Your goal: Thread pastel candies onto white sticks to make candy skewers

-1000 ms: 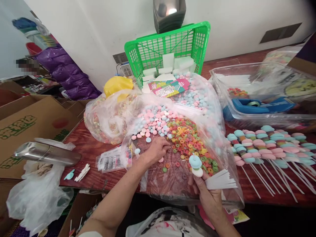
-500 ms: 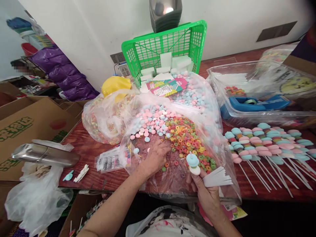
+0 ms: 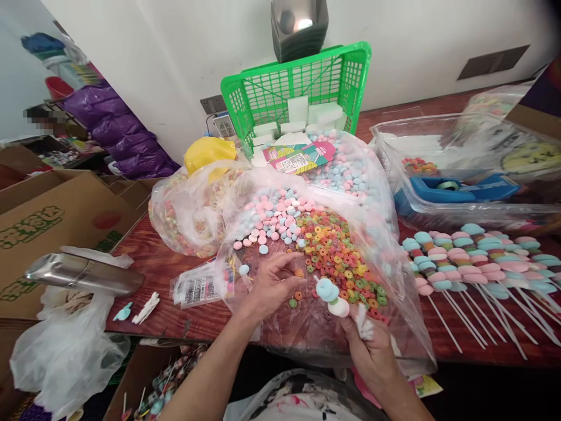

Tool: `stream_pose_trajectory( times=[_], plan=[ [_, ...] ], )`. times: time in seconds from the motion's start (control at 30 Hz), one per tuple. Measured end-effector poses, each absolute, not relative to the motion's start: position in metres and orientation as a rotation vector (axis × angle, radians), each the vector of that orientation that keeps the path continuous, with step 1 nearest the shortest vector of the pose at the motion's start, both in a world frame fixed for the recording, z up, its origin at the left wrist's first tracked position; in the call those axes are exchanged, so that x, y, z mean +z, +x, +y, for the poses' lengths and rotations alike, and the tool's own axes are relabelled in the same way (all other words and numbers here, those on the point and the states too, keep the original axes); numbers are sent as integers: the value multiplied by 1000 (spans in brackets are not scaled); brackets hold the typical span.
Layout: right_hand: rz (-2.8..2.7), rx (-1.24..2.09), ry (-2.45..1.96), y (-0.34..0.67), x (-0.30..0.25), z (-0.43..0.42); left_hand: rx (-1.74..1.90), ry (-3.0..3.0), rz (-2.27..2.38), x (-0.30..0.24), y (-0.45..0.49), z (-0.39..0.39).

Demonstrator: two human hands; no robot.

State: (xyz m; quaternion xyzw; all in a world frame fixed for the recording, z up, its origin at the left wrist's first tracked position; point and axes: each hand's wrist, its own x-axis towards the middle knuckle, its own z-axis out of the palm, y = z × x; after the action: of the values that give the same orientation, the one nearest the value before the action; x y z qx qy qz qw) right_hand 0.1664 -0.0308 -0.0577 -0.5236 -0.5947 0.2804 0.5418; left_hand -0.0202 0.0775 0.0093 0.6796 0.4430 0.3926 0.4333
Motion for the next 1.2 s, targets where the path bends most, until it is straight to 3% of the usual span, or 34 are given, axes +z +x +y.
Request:
stream_pose_trajectory(
  times=[0.17, 0.67, 0.97, 1.2],
  plan=[
    [-1729, 403, -1226, 180, -37, -28, 1080, 1655, 976, 29, -27, 69],
    [-1862, 222, -1310, 181, -35, -32, 950, 2427, 947, 30, -18, 45],
    [-1751, 242, -1234, 176, -44, -33, 1217, 1138, 880, 17, -2, 38],
    [-1719, 275, -1218, 175, -49, -35, 1223, 879, 891, 21, -6, 45]
  ],
)
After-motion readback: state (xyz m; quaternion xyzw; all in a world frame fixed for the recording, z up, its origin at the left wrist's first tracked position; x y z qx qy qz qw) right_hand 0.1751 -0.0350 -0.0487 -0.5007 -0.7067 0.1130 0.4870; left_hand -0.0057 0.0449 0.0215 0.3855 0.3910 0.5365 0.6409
